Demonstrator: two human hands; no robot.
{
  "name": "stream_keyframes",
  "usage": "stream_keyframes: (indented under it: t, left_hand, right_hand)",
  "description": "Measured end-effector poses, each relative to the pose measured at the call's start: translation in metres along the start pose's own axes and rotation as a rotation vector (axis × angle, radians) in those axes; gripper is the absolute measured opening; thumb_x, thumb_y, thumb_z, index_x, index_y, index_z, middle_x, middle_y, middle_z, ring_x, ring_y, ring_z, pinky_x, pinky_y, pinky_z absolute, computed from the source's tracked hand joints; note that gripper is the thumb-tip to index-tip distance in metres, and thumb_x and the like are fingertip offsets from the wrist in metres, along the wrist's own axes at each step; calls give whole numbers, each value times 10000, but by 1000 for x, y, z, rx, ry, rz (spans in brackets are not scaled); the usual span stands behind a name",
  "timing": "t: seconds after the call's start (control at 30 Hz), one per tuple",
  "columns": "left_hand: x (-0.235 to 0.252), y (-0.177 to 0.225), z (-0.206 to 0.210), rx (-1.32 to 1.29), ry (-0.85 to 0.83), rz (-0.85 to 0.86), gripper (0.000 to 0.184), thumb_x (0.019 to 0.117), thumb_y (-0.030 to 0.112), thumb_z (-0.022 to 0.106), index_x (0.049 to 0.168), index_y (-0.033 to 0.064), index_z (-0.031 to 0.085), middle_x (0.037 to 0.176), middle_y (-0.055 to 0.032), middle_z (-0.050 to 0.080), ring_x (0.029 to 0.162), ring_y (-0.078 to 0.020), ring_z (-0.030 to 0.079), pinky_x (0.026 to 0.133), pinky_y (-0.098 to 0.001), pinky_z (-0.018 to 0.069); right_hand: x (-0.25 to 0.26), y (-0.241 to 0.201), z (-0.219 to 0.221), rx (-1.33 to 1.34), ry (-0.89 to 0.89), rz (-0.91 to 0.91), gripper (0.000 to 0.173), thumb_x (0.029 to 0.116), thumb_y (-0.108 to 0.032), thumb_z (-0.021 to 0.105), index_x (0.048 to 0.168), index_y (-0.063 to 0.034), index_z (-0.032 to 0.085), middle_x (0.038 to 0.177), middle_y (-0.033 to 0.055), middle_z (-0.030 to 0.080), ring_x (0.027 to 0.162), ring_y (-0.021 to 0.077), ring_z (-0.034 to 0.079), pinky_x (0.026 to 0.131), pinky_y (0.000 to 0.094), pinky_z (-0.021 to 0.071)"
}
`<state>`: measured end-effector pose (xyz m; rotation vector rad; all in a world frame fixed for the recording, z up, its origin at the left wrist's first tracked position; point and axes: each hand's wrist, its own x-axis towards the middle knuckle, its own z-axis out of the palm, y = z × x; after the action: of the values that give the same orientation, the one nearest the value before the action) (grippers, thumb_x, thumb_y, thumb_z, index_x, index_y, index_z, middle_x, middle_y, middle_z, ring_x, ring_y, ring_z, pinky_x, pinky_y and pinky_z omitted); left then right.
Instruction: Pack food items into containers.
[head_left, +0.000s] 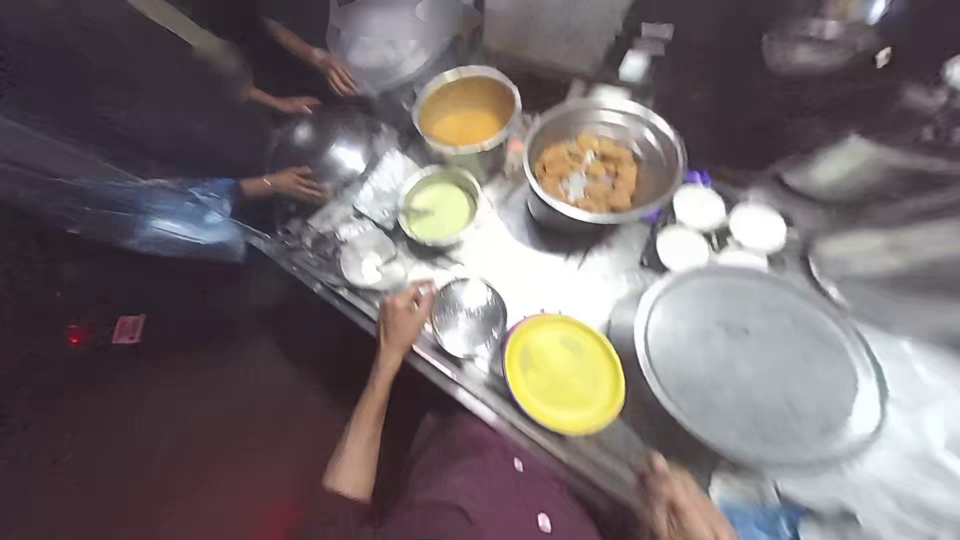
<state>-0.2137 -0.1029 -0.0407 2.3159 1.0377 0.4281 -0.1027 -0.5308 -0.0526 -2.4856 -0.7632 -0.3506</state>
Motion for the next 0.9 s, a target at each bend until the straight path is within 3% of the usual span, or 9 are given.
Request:
stream_keyframes:
  t: [0.13, 0.23, 0.33, 0.47, 0.57, 0.63, 0.7, 0.77, 0.9]
  left_hand:
    - [13, 7, -1, -142, 61, -34, 281, 1031, 302, 615, 1278, 203, 708, 703, 52, 680, 553, -70, 617, 547, -301, 560]
    - [13, 7, -6, -229, 55, -90, 289, 1040, 297, 615, 1311, 227, 684, 702, 29, 678, 507, -107, 583, 481, -314, 521]
    - [17, 7, -9, -334, 67, -139, 291, 1053, 262, 598, 1325, 183, 663, 753, -12, 709, 492, -137, 610, 439, -308, 540]
    - [17, 8, -5, -308, 102, -168, 293, 1052, 261, 601, 1327, 177, 660, 777, -4, 715, 515, -126, 624, 458, -304, 553]
    - [15, 8, -3, -288, 120, -158, 295, 1046, 256, 609, 1328, 182, 659, 785, 4, 715, 533, -118, 630, 475, -305, 558]
    - [14, 8, -4, -296, 155, -148, 300, 1042, 235, 615, 1333, 176, 656, 777, 4, 715, 530, -118, 629, 478, -303, 558]
    - [15, 9, -5, -316, 188, -128, 297, 1037, 200, 618, 1329, 157, 659, 776, 0, 714, 529, -116, 630, 474, -294, 558]
    - [13, 9, -3, -321, 217, -118, 288, 1039, 200, 617, 1320, 152, 661, 776, 4, 709, 522, -109, 619, 462, -283, 546]
    - [13, 8, -3, -305, 234, -97, 281, 1042, 192, 611, 1311, 130, 663, 780, 5, 710, 529, -101, 623, 466, -276, 551]
  right_hand:
    - [19, -1, 6, 120, -125, 164, 497, 1055, -342, 534, 683, -32, 645, 604, 93, 614, 541, 205, 620, 502, 402, 488]
    - [37, 4, -1, 381, -555, 370, 358, 1040, -460, 536, 947, -166, 717, 733, -50, 679, 620, 72, 640, 569, 314, 562]
    - [71, 7, 12, 456, -815, 209, 347, 1048, -495, 506, 1137, -236, 721, 927, -94, 734, 797, 47, 701, 730, 315, 619]
    - [116, 1, 78, 364, -931, -69, 428, 1078, -491, 427, 1150, -194, 727, 1032, 2, 728, 909, 155, 697, 826, 437, 584]
    - [135, 15, 151, 156, -895, -243, 293, 1033, -246, 557, 1264, -101, 665, 1247, 143, 658, 1170, 322, 635, 990, 523, 531]
    - [149, 29, 190, 6, -841, -341, 509, 885, -202, 753, 1356, -64, 618, 1416, 258, 545, 1271, 480, 534, 989, 636, 471]
    - [168, 39, 215, -47, -961, -249, 826, 815, -388, 848, 1521, -149, 493, 1537, 254, 447, 1345, 504, 473, 1015, 693, 431]
    - [178, 53, 235, -46, -1137, -122, 849, 824, -473, 839, 1536, -198, 467, 1447, 229, 540, 1236, 479, 572, 937, 704, 487]
    - [175, 55, 239, -66, -1252, -101, 556, 942, -423, 729, 1390, -125, 587, 1283, 219, 637, 1121, 458, 646, 909, 667, 530]
